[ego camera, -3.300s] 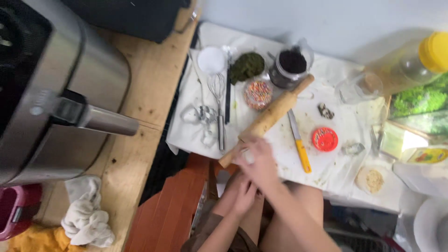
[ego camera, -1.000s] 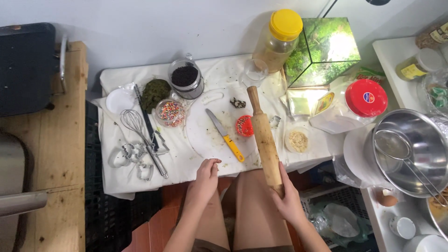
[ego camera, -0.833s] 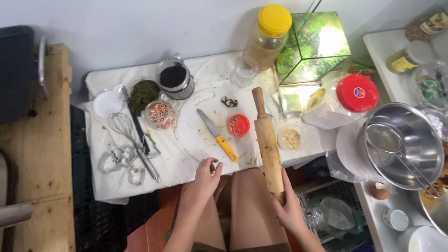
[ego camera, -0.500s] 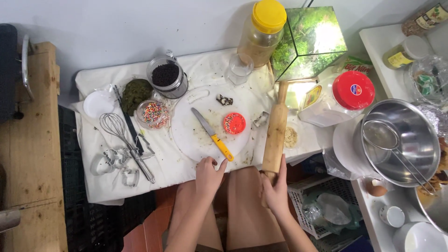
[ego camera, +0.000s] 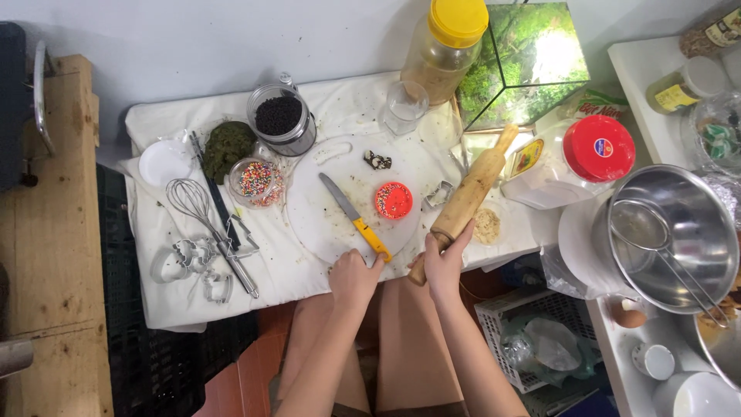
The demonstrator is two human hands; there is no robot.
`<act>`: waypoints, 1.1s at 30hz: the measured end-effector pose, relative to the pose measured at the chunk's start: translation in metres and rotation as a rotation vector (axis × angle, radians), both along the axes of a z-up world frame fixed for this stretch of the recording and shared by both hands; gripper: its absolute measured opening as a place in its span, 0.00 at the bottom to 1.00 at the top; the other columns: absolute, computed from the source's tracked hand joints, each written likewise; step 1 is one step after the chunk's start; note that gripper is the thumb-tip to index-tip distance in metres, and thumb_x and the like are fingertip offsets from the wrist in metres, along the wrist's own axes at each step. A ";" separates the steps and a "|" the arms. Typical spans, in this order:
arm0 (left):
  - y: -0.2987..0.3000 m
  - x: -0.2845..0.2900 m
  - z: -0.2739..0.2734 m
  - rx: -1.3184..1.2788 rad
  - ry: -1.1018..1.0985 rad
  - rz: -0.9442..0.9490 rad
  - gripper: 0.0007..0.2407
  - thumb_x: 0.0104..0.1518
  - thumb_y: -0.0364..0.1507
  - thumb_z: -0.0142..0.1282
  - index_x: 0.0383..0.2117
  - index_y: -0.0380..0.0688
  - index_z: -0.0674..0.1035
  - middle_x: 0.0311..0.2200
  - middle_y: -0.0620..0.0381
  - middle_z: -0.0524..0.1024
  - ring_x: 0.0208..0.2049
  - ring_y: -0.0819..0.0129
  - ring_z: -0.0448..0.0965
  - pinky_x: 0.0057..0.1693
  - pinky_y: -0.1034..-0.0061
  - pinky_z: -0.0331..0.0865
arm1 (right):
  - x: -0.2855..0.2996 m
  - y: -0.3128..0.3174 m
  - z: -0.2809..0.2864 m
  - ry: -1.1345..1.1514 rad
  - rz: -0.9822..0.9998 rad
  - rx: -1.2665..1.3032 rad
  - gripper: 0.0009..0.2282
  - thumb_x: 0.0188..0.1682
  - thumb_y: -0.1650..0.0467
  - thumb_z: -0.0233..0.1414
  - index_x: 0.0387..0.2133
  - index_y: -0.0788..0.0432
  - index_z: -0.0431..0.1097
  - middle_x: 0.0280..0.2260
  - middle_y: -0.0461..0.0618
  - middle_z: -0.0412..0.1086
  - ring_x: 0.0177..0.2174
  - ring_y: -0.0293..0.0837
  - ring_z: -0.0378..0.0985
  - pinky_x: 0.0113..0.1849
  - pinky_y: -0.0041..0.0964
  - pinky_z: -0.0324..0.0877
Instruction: Rolling out dough and decorating a cookie with sprinkles and toppings.
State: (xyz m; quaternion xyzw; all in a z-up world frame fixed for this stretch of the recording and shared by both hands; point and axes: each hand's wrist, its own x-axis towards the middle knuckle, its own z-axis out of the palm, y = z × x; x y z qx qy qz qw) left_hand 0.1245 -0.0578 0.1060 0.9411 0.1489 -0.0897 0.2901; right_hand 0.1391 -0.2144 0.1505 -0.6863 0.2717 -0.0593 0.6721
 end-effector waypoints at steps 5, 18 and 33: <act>-0.008 0.006 0.011 0.032 -0.035 0.004 0.25 0.51 0.51 0.61 0.28 0.34 0.82 0.32 0.40 0.81 0.37 0.45 0.83 0.44 0.55 0.76 | 0.010 -0.020 -0.083 -0.064 0.066 -0.337 0.45 0.52 0.71 0.54 0.72 0.54 0.21 0.47 0.71 0.69 0.35 0.56 0.77 0.37 0.46 0.74; 0.010 0.017 -0.014 0.036 0.038 0.023 0.15 0.56 0.39 0.56 0.28 0.37 0.83 0.32 0.41 0.82 0.38 0.45 0.83 0.44 0.55 0.76 | 0.003 -0.026 -0.079 -0.020 0.186 -0.693 0.50 0.48 0.67 0.60 0.70 0.62 0.18 0.48 0.83 0.68 0.48 0.71 0.75 0.48 0.52 0.70; 0.119 -0.013 -0.008 0.291 -0.192 0.061 0.14 0.54 0.39 0.60 0.27 0.38 0.81 0.30 0.45 0.80 0.34 0.50 0.81 0.40 0.58 0.76 | -0.010 0.014 -0.007 0.145 0.181 -0.907 0.49 0.49 0.61 0.61 0.72 0.62 0.27 0.56 0.79 0.57 0.53 0.72 0.65 0.54 0.57 0.63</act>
